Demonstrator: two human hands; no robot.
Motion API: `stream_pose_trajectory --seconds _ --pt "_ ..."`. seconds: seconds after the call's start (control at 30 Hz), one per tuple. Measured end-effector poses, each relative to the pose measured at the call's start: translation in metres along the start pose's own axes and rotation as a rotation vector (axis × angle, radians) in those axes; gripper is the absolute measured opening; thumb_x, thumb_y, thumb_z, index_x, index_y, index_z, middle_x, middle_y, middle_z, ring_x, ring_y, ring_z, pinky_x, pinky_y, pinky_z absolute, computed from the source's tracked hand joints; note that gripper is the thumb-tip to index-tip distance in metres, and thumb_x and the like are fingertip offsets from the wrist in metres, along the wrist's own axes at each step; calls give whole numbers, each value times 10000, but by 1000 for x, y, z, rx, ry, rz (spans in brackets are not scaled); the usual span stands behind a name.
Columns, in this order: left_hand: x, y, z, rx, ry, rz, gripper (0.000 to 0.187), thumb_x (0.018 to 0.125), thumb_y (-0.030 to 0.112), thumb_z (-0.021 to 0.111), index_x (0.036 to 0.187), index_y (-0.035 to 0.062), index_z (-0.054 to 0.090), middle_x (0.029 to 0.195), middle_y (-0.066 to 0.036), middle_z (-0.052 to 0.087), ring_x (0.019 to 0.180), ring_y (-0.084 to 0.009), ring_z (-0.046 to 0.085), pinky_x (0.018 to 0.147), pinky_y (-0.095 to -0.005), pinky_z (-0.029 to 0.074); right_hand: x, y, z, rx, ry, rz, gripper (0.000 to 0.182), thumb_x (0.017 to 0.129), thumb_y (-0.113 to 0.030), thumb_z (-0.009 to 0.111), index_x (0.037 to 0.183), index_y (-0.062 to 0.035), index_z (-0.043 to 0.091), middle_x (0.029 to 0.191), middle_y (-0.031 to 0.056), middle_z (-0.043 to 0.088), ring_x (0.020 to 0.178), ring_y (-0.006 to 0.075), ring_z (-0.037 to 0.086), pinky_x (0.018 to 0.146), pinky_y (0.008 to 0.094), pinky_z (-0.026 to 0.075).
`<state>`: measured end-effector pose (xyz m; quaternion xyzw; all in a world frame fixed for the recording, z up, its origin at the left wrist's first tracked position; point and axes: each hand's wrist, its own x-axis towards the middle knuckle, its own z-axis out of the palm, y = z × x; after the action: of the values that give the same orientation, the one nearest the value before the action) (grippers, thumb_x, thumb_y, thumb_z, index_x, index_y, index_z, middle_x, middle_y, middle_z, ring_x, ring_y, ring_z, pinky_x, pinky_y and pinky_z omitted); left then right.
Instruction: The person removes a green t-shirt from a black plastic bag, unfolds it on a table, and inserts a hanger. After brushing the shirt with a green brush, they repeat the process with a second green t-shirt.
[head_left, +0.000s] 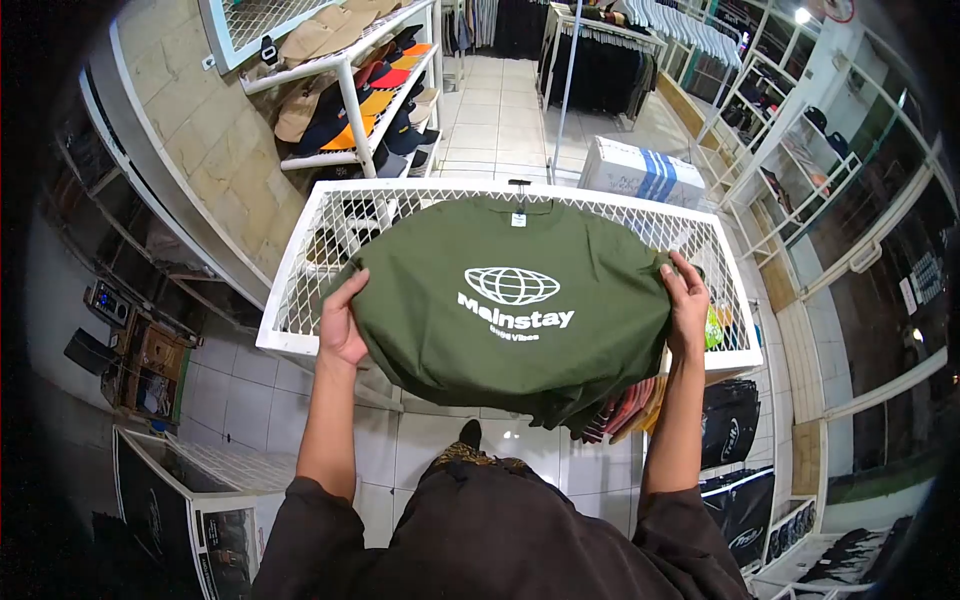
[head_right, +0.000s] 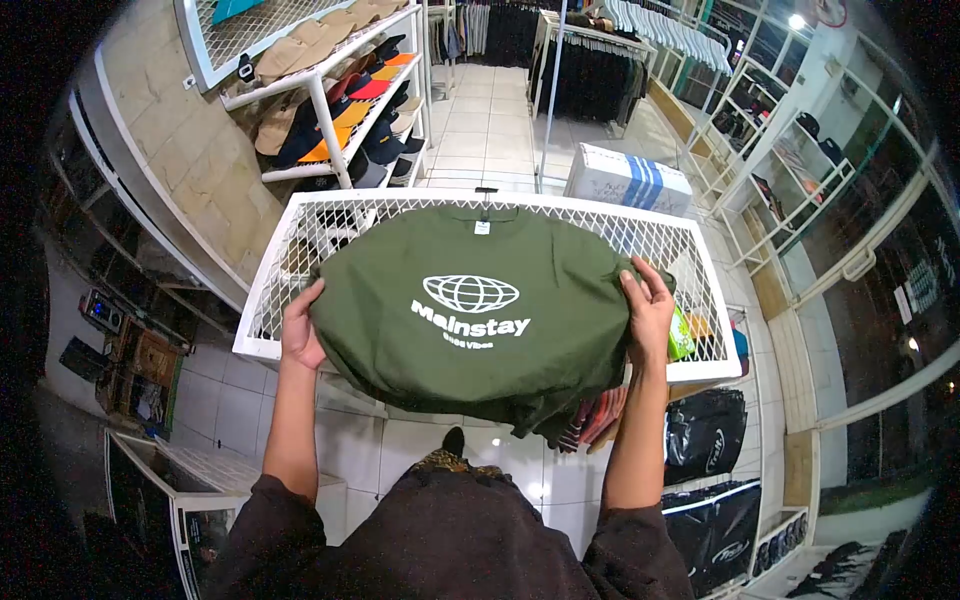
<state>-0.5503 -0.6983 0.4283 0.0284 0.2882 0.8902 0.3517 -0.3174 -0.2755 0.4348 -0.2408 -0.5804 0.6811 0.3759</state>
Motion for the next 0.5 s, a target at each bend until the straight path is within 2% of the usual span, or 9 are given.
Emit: stream_pose_trajectory --seconds 0.07,0.13,0.2,0.27,0.3,0.33,0.43,0.5 --pt "16 12 13 202 -61 137 470 977 115 601 1426 28 494 1258 -136 655 1129 -282 665 1026 -438 529 22 -4 4 -65 -7 -56 465 937 -28 697 1385 27 583 1242 128 669 1042 143 649 916 268 515" --pt "44 31 13 215 -58 123 483 947 86 616 1407 34 478 1254 -121 632 1108 -262 663 990 -433 549 48 -11 15 -147 19 -167 507 932 24 634 1432 5 549 1390 149 593 1126 175 627 964 296 503" --pt "81 52 10 326 -64 110 430 920 72 647 1331 50 522 1250 -110 615 1092 -239 656 939 -411 571 80 -22 24 -111 9 -176 533 934 33 600 1460 -23 530 1450 132 550 1140 192 619 965 309 506" --pt "116 73 25 360 -84 177 412 892 51 661 1283 67 532 1177 -100 626 1038 -225 665 894 -392 587 123 -29 34 -143 39 -255 550 932 48 571 1473 -37 519 1462 123 545 1192 206 603 1002 313 486" --pt "129 82 39 380 -123 261 434 880 47 662 1289 75 522 1156 -102 630 1002 -229 672 875 -383 590 133 -47 47 -47 10 -212 555 929 52 569 1475 -36 515 1494 125 521 1276 215 560 1052 321 452" --pt "139 95 57 385 -168 294 455 872 55 675 1296 74 513 1121 -100 642 994 -229 675 872 -384 586 159 -49 47 -131 20 -351 558 936 46 564 1484 -42 502 1511 136 498 1311 221 535 1076 327 430" --pt "159 113 92 373 -221 396 447 884 91 684 1299 67 518 1096 -89 654 989 -227 676 863 -388 585 197 -61 64 55 -56 -464 549 977 -4 574 1512 -35 455 1540 144 461 1324 234 521 1081 341 428" --pt "187 113 74 549 14 445 399 907 143 686 1272 49 555 1097 -90 666 1014 -226 676 886 -385 577 194 -63 74 -23 44 -423 634 992 -134 647 1546 0 369 1552 193 428 1361 246 484 1102 362 411"
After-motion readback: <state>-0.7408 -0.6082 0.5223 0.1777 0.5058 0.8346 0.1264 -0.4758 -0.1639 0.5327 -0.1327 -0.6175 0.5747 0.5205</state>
